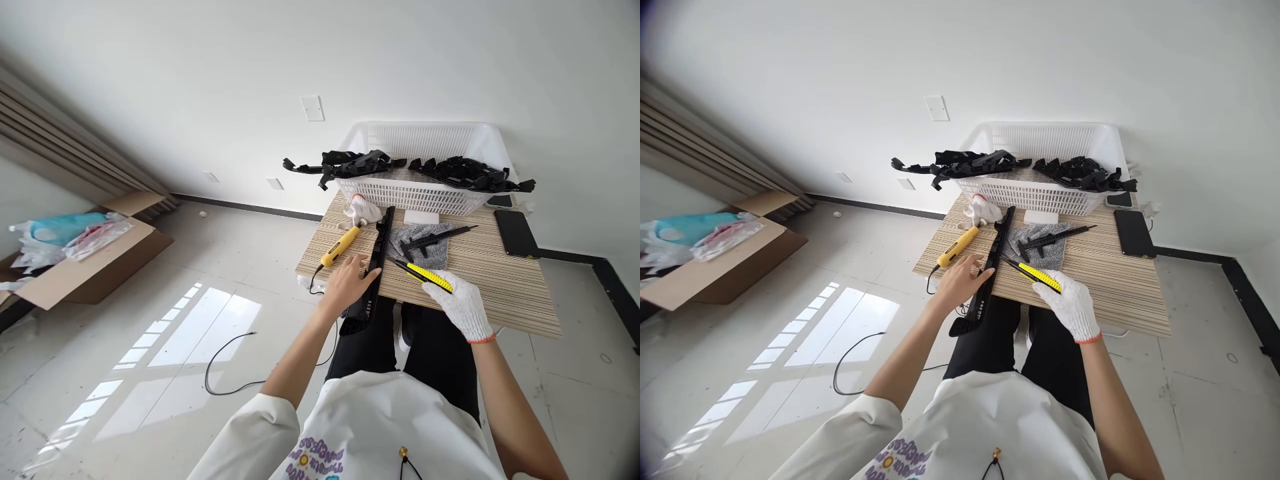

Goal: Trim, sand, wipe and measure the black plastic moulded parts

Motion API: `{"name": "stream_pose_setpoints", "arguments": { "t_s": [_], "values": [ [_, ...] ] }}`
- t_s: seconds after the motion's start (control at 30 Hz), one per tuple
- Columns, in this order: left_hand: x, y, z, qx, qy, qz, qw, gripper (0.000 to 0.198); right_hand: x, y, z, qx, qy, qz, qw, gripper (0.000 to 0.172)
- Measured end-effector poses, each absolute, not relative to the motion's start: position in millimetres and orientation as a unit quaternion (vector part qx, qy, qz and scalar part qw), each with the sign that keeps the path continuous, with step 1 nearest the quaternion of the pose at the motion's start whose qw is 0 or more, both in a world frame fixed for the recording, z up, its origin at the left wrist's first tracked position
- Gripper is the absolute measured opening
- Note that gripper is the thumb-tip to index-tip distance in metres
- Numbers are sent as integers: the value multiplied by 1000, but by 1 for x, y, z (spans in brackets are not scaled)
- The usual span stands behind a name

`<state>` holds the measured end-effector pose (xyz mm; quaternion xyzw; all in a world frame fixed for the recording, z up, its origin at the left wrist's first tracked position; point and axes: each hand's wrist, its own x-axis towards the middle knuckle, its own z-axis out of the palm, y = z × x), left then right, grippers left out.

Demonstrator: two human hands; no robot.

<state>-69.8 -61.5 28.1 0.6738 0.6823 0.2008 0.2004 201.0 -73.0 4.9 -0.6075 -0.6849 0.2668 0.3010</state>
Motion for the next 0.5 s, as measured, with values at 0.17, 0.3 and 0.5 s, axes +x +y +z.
{"name": "stream_pose_setpoints", "arguments": {
  "t_s": [0.17, 0.3, 0.5],
  "values": [
    [-89, -64, 33, 760, 571, 233, 204, 46, 201, -72, 6, -617, -662, 298, 304, 40],
    [-102, -67, 33, 845, 462, 205, 172, 39, 201, -73, 8, -613, -651, 321, 312, 40],
    [-112, -60, 27, 859, 487, 116, 106, 45, 203, -71, 7, -607, -650, 340, 305, 38]
  ]
}}
